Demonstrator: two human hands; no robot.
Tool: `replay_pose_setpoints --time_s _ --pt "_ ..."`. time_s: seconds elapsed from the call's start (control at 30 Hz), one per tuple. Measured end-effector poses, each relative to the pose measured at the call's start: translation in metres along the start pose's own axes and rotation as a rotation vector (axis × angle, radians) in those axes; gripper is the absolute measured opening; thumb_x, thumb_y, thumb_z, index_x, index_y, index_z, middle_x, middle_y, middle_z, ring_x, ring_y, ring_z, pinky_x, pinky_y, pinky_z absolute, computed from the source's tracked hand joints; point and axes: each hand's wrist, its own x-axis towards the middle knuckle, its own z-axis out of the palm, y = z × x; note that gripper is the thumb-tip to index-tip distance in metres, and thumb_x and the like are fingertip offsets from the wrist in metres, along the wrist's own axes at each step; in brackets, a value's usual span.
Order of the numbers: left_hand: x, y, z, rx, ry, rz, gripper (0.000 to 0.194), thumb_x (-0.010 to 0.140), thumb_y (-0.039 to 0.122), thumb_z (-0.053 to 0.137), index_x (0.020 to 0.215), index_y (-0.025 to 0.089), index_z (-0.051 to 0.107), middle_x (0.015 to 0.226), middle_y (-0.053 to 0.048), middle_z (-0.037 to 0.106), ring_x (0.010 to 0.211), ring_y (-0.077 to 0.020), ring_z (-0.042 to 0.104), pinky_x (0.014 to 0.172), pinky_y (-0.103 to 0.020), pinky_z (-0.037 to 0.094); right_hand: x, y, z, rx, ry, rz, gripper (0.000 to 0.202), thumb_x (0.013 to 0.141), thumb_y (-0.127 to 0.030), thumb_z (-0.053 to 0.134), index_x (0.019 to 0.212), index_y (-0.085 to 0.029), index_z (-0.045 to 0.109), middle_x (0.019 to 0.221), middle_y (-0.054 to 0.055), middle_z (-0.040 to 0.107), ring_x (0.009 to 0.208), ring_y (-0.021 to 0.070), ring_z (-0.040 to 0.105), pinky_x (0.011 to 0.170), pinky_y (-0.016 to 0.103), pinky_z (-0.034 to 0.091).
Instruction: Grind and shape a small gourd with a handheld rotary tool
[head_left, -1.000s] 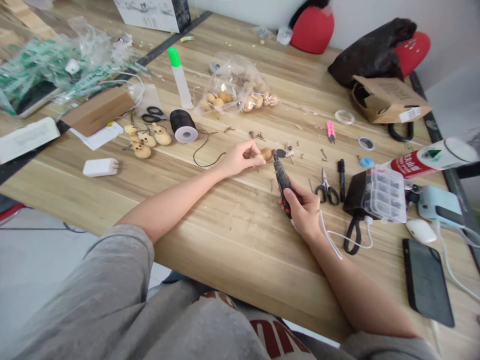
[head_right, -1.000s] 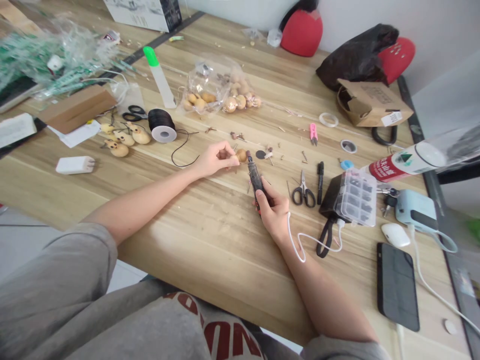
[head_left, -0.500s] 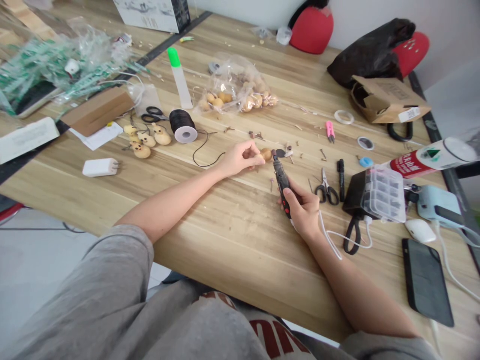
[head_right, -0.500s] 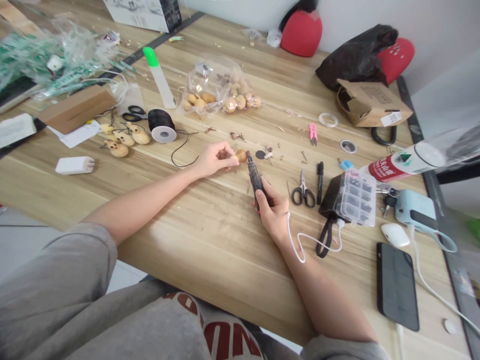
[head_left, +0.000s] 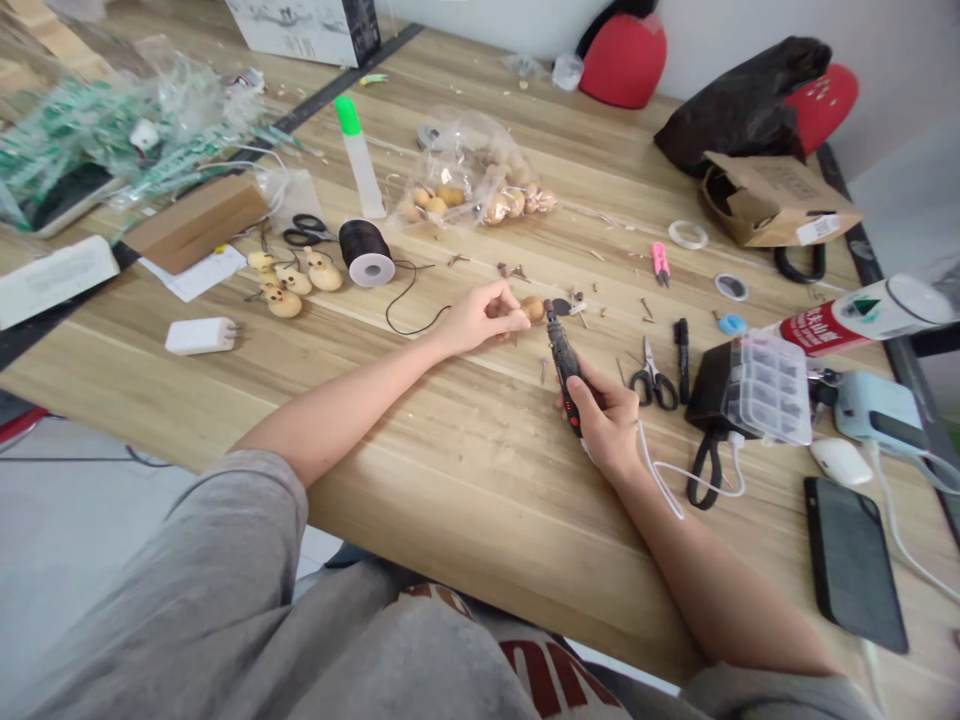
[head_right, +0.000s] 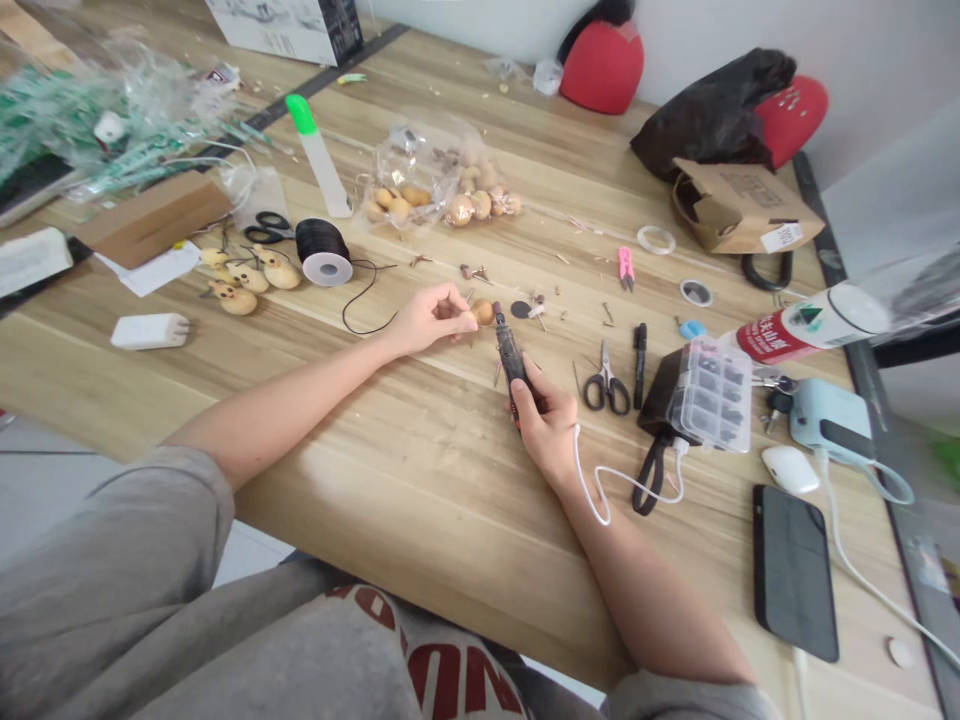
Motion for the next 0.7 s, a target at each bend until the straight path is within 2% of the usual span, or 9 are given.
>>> replay_pose_setpoints --time_s 0.2,0.43,0.7 --pt "0.0013 -0.0017 0.0011 -0.027 -0.014 -0.007 0.044 0.072 0.052 0.082 0.081 0.018 0.054 0.058 0.005 0.062 0.052 -0.0079 0.056 0.055 -0.024 0.042 -0.0011 0.0023 0.0002 -0.061 -0.045 -0.031 0.052 0.086 -0.044 0.063 0.128 -0.015 0.072 0.06 -0.001 0.059 0.051 0.0131 0.051 0.049 0.027 0.045" --pt "0.0008 -0.0029 0.0011 -0.039 -0.013 -0.005 0.041 0.074 0.05 0.081 0.081 0.017 0.057 0.069 0.0 0.07 0.058 -0.0088 0.06 0.06 -0.026 0.048 0.0007 -0.0015 -0.0012 0.008 -0.03 0.023 0.049 0.089 -0.045 0.06 0.126 -0.015 0.072 0.06 -0.002 0.06 0.049 0.0114 0.051 0.046 0.025 0.044" --pt "0.0022 -0.0096 0.0002 0.002 0.0 0.003 0.038 0.074 0.043 0.081 0.082 0.02 0.052 0.064 0.003 0.067 0.058 -0.01 0.062 0.059 -0.025 0.046 0.0013 0.0031 -0.002 0.045 -0.039 0.009 0.047 0.089 -0.043 0.062 0.126 -0.017 0.072 0.067 -0.001 0.063 0.051 0.0115 0.053 0.046 0.025 0.045"
